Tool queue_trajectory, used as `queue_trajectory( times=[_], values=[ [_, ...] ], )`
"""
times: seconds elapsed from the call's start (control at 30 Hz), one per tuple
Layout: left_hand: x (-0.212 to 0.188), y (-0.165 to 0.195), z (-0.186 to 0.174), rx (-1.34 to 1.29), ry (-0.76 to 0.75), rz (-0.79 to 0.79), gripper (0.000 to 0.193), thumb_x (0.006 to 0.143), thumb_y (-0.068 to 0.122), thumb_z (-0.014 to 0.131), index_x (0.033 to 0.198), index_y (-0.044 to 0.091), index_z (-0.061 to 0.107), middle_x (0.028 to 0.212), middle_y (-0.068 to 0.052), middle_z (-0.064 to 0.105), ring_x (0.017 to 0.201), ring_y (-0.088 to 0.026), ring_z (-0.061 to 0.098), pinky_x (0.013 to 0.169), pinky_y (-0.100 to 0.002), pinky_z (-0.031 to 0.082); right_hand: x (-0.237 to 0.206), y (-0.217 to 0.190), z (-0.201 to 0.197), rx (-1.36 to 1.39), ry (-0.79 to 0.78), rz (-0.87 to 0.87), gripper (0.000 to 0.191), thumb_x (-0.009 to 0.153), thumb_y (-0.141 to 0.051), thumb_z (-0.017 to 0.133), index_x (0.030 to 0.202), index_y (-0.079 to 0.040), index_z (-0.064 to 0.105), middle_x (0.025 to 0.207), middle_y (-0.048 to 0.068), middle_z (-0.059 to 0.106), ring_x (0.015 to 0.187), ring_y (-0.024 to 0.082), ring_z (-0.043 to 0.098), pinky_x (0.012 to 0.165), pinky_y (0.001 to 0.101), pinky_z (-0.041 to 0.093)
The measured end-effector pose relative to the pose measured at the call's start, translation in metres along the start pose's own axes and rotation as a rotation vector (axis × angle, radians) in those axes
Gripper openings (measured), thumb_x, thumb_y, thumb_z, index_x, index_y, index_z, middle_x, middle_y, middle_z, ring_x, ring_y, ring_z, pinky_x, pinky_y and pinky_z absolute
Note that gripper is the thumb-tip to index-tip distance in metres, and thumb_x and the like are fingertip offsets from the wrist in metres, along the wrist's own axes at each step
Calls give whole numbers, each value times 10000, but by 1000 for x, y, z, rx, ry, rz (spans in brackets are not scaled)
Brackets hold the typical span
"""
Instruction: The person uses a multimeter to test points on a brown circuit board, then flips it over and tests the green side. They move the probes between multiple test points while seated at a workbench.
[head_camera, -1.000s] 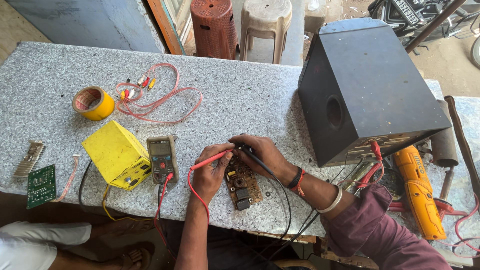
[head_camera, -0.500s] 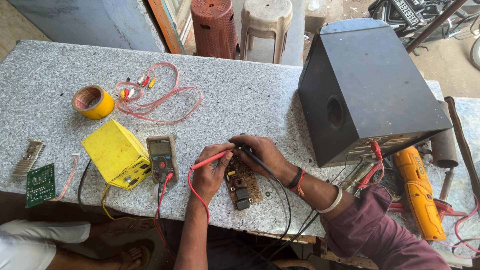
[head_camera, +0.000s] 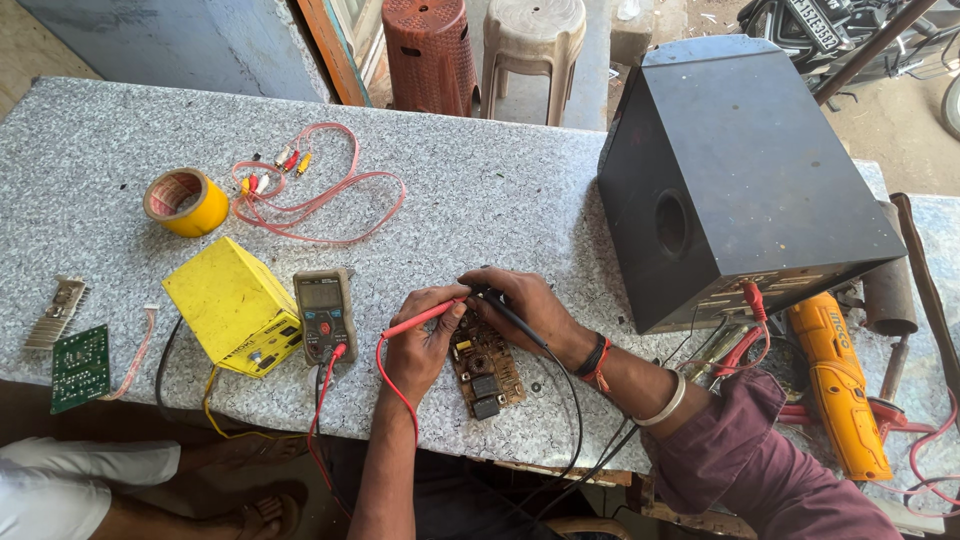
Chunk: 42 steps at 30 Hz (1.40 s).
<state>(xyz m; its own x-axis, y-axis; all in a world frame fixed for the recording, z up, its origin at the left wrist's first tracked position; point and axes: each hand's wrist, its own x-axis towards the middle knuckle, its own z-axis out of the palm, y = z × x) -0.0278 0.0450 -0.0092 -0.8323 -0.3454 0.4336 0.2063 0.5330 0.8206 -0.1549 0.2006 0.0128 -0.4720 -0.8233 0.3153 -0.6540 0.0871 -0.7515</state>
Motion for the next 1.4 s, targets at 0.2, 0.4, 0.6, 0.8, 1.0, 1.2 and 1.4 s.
queue_trajectory(
  times=[0.2, 0.4, 0.6, 0.8, 1.0, 1.2, 1.4],
  values=[
    [-1, -2, 1, -15, 6, -5, 248, 983, 248, 690, 1156, 78, 741, 1092, -80, 753, 1046, -236, 697, 895, -357, 561, 0, 0, 0, 24, 10, -33, 351, 942, -117, 669, 1282, -39, 626, 1054, 142, 758, 928, 267, 778, 800, 382, 634],
    [0, -4, 1, -7, 8, 12, 250, 985, 241, 690, 1163, 73, 740, 1094, -81, 757, 1049, -234, 699, 899, -357, 561, 0, -1, -1, 14, 14, -28, 348, 933, -115, 673, 1271, -40, 634, 1036, 145, 759, 908, 266, 777, 778, 379, 625],
    [1, -2, 1, -3, 5, -17, 238, 976, 224, 698, 1155, 72, 742, 1088, -83, 759, 1042, -233, 701, 890, -354, 564, 1, -6, -3, 18, 12, 29, 352, 939, -142, 678, 1276, -50, 643, 1041, 138, 759, 843, 262, 764, 717, 373, 599],
    [0, -2, 3, -38, 52, 42, 208, 981, 194, 707, 1148, 75, 742, 1095, -85, 749, 1047, -239, 711, 896, -349, 574, -2, -6, -2, 15, 20, 70, 361, 922, -174, 686, 1259, -48, 662, 1038, 144, 758, 804, 278, 746, 702, 381, 579],
    [4, -5, 9, -31, 68, 143, 162, 1000, 154, 704, 1146, 90, 736, 1116, -75, 750, 1081, -251, 705, 943, -372, 555, -4, 4, -4, 46, 56, 6, 352, 929, -149, 674, 1260, -29, 656, 1036, 156, 765, 892, 227, 755, 774, 354, 587],
    [2, -5, 11, 22, 138, 201, 162, 976, 196, 735, 1117, 117, 736, 1094, -66, 731, 1111, -260, 674, 1006, -383, 528, -3, 6, -3, 10, 47, 84, 312, 900, -147, 698, 1192, -37, 694, 864, 111, 773, 702, 172, 748, 653, 334, 586],
    [3, -7, 14, 9, 127, 167, 139, 1000, 220, 726, 1103, 128, 743, 1053, -33, 749, 1114, -243, 685, 1006, -377, 524, -5, 6, -4, 91, 34, 164, 308, 907, -136, 690, 1195, -27, 711, 794, 118, 782, 696, 153, 735, 629, 314, 579]
  ],
)
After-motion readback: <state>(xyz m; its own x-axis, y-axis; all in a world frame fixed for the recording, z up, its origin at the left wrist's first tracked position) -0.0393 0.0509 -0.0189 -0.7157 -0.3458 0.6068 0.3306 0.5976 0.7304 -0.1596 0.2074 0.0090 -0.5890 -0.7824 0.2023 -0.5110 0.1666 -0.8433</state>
